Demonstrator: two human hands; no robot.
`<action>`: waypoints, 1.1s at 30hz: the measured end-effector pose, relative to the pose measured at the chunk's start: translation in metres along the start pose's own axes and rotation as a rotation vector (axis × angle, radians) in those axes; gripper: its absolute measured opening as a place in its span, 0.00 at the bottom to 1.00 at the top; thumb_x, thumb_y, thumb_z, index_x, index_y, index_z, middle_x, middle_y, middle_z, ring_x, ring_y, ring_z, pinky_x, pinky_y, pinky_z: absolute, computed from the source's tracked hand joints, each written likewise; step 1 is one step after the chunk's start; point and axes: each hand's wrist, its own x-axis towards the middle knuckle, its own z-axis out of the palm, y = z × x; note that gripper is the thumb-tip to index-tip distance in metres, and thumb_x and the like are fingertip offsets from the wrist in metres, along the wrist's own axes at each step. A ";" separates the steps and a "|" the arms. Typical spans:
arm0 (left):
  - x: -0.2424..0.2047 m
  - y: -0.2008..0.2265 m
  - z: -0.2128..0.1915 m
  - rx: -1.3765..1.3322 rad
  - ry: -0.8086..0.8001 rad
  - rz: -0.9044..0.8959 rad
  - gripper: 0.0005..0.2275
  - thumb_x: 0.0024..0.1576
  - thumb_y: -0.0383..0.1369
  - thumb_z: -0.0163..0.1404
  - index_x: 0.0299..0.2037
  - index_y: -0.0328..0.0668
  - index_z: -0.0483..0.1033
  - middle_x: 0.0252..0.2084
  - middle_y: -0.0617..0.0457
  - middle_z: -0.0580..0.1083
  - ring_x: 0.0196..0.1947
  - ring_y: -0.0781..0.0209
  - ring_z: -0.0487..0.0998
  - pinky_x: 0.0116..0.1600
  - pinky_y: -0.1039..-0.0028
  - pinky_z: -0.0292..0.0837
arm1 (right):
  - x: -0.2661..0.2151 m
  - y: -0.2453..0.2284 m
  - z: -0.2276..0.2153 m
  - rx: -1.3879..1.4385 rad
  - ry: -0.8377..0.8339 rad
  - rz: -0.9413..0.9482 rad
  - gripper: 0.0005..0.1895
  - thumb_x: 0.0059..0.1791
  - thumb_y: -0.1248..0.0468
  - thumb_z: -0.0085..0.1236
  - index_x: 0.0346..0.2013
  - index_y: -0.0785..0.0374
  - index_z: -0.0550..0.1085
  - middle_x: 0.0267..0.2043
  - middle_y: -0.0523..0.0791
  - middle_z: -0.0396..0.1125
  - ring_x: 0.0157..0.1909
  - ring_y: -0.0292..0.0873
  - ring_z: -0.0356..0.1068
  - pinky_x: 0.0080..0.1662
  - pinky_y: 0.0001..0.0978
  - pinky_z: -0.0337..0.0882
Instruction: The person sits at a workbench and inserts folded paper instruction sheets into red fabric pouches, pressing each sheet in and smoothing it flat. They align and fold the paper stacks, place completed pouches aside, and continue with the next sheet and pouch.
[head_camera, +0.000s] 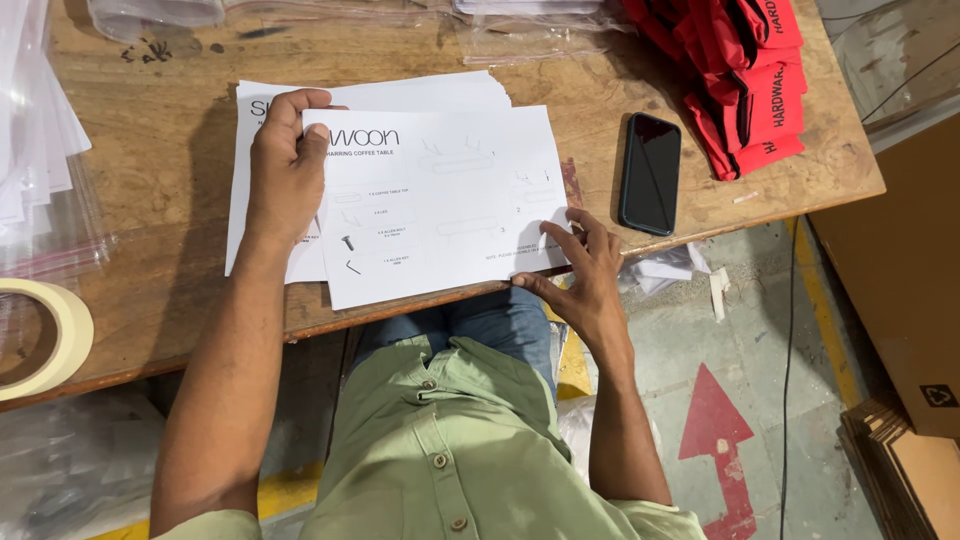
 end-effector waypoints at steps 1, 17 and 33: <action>0.000 0.000 0.001 -0.001 0.001 0.000 0.11 0.68 0.20 0.38 0.58 0.34 0.67 0.53 0.45 0.79 0.44 0.71 0.79 0.47 0.82 0.75 | 0.000 0.001 0.000 -0.001 -0.001 0.000 0.41 0.33 0.40 0.73 0.55 0.57 0.79 0.68 0.54 0.59 0.68 0.58 0.54 0.62 0.56 0.66; 0.000 -0.023 0.000 -0.188 0.185 -0.044 0.10 0.66 0.20 0.44 0.55 0.35 0.73 0.33 0.58 0.71 0.27 0.77 0.59 0.31 0.84 0.55 | 0.019 0.020 0.011 0.857 0.173 0.215 0.31 0.51 0.67 0.62 0.66 0.71 0.64 0.50 0.46 0.67 0.51 0.38 0.68 0.50 0.28 0.70; 0.002 -0.020 0.000 -0.144 0.125 -0.016 0.11 0.66 0.19 0.44 0.57 0.33 0.71 0.36 0.60 0.72 0.27 0.79 0.62 0.32 0.86 0.56 | 0.007 0.038 -0.048 2.066 0.292 -0.205 0.15 0.66 0.64 0.55 0.65 0.67 0.67 0.30 0.42 0.63 0.26 0.32 0.60 0.33 0.25 0.61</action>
